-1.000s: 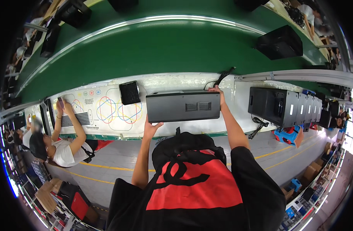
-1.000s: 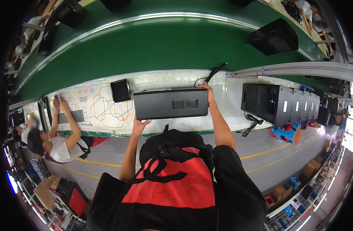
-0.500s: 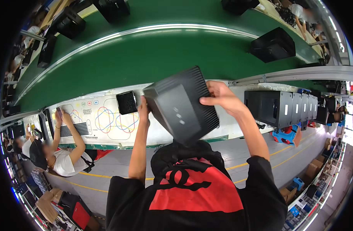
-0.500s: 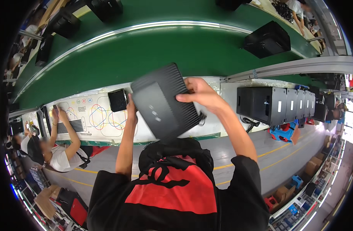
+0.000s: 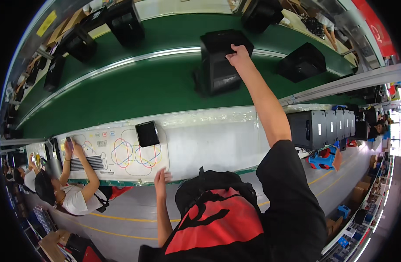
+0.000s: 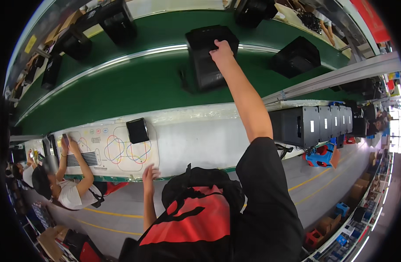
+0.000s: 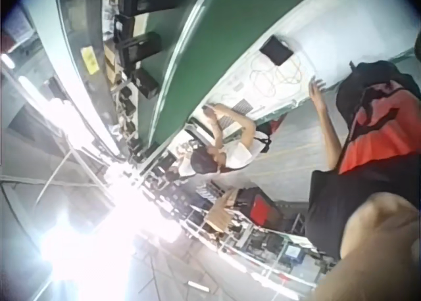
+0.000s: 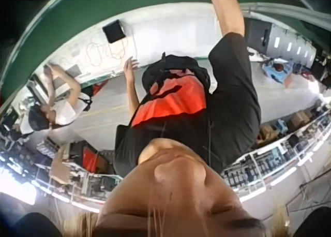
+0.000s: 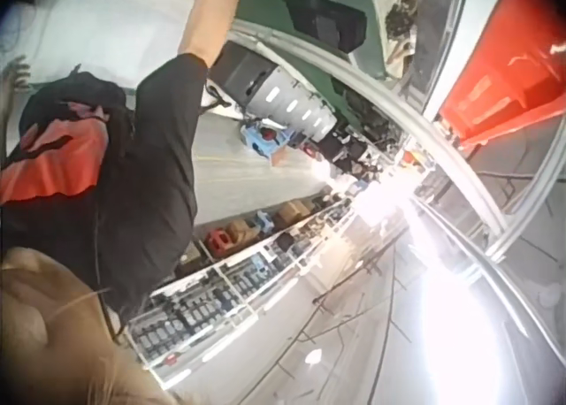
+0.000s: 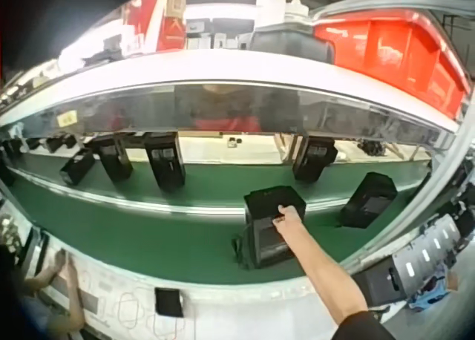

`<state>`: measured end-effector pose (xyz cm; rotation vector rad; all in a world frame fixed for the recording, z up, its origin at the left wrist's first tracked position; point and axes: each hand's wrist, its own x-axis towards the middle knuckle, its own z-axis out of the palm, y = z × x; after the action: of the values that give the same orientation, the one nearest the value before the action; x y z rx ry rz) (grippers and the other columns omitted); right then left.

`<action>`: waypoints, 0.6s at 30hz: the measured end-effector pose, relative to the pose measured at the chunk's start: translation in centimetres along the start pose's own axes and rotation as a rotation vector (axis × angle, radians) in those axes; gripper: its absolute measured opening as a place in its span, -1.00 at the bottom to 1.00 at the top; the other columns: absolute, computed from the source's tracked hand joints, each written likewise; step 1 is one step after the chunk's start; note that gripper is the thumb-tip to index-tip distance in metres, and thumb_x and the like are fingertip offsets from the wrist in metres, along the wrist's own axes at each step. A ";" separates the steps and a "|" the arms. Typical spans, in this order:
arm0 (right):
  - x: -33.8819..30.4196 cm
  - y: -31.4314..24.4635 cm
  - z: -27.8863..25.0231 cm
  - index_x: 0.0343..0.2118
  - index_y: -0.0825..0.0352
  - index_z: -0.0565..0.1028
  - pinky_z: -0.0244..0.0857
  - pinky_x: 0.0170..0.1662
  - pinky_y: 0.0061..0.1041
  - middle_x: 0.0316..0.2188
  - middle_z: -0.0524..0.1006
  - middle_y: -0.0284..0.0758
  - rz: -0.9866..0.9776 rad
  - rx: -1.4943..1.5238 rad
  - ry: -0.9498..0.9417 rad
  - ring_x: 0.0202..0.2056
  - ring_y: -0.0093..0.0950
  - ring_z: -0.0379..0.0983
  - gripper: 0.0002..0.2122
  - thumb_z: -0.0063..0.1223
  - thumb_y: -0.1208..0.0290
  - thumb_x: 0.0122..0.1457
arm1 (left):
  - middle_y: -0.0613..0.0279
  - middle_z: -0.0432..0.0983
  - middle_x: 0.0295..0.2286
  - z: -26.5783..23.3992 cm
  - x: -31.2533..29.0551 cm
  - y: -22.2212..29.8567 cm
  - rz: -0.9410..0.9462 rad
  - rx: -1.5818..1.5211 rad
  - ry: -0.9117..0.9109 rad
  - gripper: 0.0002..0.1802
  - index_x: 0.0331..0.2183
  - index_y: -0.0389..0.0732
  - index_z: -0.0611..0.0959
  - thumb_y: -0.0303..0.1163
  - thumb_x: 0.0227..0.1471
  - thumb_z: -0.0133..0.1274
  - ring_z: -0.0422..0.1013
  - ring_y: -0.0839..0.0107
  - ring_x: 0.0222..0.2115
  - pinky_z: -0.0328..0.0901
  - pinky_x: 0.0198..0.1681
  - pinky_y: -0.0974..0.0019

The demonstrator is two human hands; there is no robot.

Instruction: Attaching small plastic components and inspecting the housing of an electronic device on an assembly line.

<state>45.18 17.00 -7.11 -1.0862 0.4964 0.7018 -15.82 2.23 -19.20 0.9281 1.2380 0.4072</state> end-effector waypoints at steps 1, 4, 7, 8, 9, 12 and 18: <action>-0.3 0.0 0.9 -0.18 0.45 0.40 0.31 -0.27 -0.14 -0.28 0.43 -0.16 -0.006 0.056 0.086 -0.50 -0.35 0.34 -0.76 0.06 0.63 0.05 | 0.24 0.54 -0.35 -1.5 -2.3 -1.6 -0.040 0.008 0.078 -0.61 -0.04 -0.19 0.51 -0.17 0.20 -0.12 0.47 0.49 -0.41 0.31 -0.34 0.46; 2.3 -1.2 -0.9 -0.22 0.41 0.39 0.29 -0.46 -0.24 -0.35 0.46 -0.20 -0.087 0.262 0.122 -0.54 -0.37 0.34 -0.78 0.02 0.66 0.04 | 0.27 0.54 -0.35 -4.2 -4.4 -5.5 -0.087 -0.021 0.125 -0.61 -0.04 -0.16 0.51 -0.16 0.18 -0.09 0.46 0.50 -0.44 0.29 -0.36 0.46; 6.0 -4.2 -4.9 -0.28 0.39 0.38 0.18 -0.63 -0.32 -0.44 0.49 -0.24 -0.148 0.365 -0.012 -0.59 -0.37 0.35 -0.80 0.00 0.70 0.00 | 0.28 0.54 -0.36 -3.5 -3.5 -4.3 -0.137 -0.037 0.082 -0.62 -0.04 -0.16 0.50 -0.17 0.18 -0.10 0.45 0.51 -0.44 0.28 -0.38 0.47; 4.4 -2.5 -3.6 -0.35 0.37 0.39 0.12 -0.70 -0.34 -0.54 0.49 -0.24 -0.176 0.332 0.062 -0.67 -0.38 0.32 -0.82 0.03 0.71 -0.04 | 0.28 0.54 -0.36 -3.8 -3.8 -4.1 -0.130 -0.024 0.128 -0.62 -0.04 -0.15 0.50 -0.18 0.18 -0.10 0.45 0.52 -0.44 0.28 -0.38 0.47; 2.9 -1.4 -3.4 -0.40 0.37 0.40 0.12 -0.69 -0.34 -0.57 0.47 -0.23 -0.159 0.317 0.010 -0.71 -0.39 0.28 -0.83 0.04 0.72 -0.08 | 0.29 0.53 -0.36 -3.4 -4.2 -3.2 -0.120 -0.012 0.159 -0.63 -0.04 -0.15 0.50 -0.19 0.19 -0.10 0.44 0.52 -0.43 0.27 -0.38 0.46; 1.5 -0.9 -1.7 -0.37 0.33 0.40 0.24 -0.37 -0.18 -0.51 0.48 -0.26 -0.104 0.265 0.043 -0.64 -0.39 0.30 -0.85 0.06 0.64 -0.04 | 0.25 0.52 -0.36 -1.0 -1.2 2.0 0.008 0.103 0.058 -0.64 -0.04 -0.19 0.50 -0.23 0.19 -0.10 0.44 0.50 -0.41 0.27 -0.35 0.45; 2.1 -4.3 -8.6 -0.18 0.33 0.36 0.39 -0.40 -0.36 -0.35 0.53 -0.29 -0.102 0.324 -0.190 -0.41 -0.41 0.48 -0.69 0.11 0.57 -0.03 | 0.24 0.49 -0.37 16.7 5.1 17.3 0.402 0.187 -0.411 -0.68 -0.11 -0.32 0.53 -0.32 0.21 -0.14 0.44 0.45 -0.36 0.31 -0.25 0.41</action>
<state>49.50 8.41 -9.31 -0.7278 0.3732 0.6030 4.81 9.71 -8.22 1.3531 0.7199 0.3934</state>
